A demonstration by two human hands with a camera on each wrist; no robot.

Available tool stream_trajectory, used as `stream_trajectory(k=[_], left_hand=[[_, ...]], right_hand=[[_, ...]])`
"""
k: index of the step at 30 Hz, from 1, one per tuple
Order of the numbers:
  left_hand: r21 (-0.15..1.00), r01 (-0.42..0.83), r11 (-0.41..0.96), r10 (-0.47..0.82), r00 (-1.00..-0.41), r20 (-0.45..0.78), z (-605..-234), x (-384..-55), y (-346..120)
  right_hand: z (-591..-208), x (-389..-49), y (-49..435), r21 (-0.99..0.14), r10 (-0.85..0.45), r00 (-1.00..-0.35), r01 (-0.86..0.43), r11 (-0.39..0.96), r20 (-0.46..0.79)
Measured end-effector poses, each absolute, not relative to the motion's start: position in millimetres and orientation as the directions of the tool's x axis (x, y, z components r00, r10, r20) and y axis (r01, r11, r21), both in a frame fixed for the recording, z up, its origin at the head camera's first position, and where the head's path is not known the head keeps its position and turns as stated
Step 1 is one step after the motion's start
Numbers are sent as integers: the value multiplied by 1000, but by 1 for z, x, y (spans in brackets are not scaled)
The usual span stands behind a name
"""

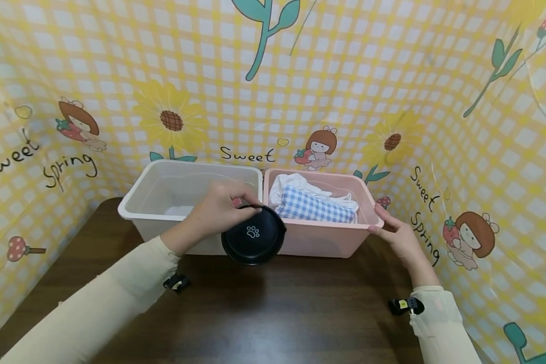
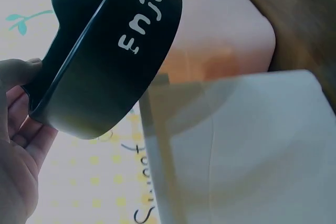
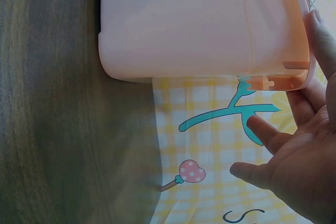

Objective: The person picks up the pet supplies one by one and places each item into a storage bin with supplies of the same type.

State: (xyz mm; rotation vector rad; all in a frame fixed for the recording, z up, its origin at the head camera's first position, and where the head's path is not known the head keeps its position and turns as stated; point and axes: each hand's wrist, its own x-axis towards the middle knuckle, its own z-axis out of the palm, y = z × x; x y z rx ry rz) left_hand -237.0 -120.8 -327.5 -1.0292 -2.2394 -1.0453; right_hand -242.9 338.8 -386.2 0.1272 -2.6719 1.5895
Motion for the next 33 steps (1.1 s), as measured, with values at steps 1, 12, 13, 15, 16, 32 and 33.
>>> stream_trajectory(k=[1, 12, 13, 15, 16, 32, 33], left_hand=[[436, 787, 436, 432, -608, 666, -326, -238, -123], [315, 799, 512, 412, -550, 726, -304, -252, -151], [304, 799, 520, 410, -545, 731, -302, -253, -154], [275, 798, 536, 408, -530, 743, -297, -256, -160], [260, 796, 547, 408, -525, 747, -294, -257, -163], [169, 681, 713, 369, -569, 735, -278, -285, -233], [184, 665, 724, 358, -589, 724, -279, -287, -236]], right_hand=[[-386, -243, 339, -876, -55, -996, -85, 475, 67], [-388, -245, 340, -874, -49, -997, -77, 479, 61], [-390, -247, 342, -875, -47, -997, -77, 479, 62], [-395, -251, 345, -875, -46, -997, -79, 477, 65], [-398, -253, 347, -876, -45, -997, -81, 476, 68], [-412, -263, 355, -871, -27, -997, -77, 485, 74], [-412, -263, 355, -872, -27, -997, -74, 484, 70]])
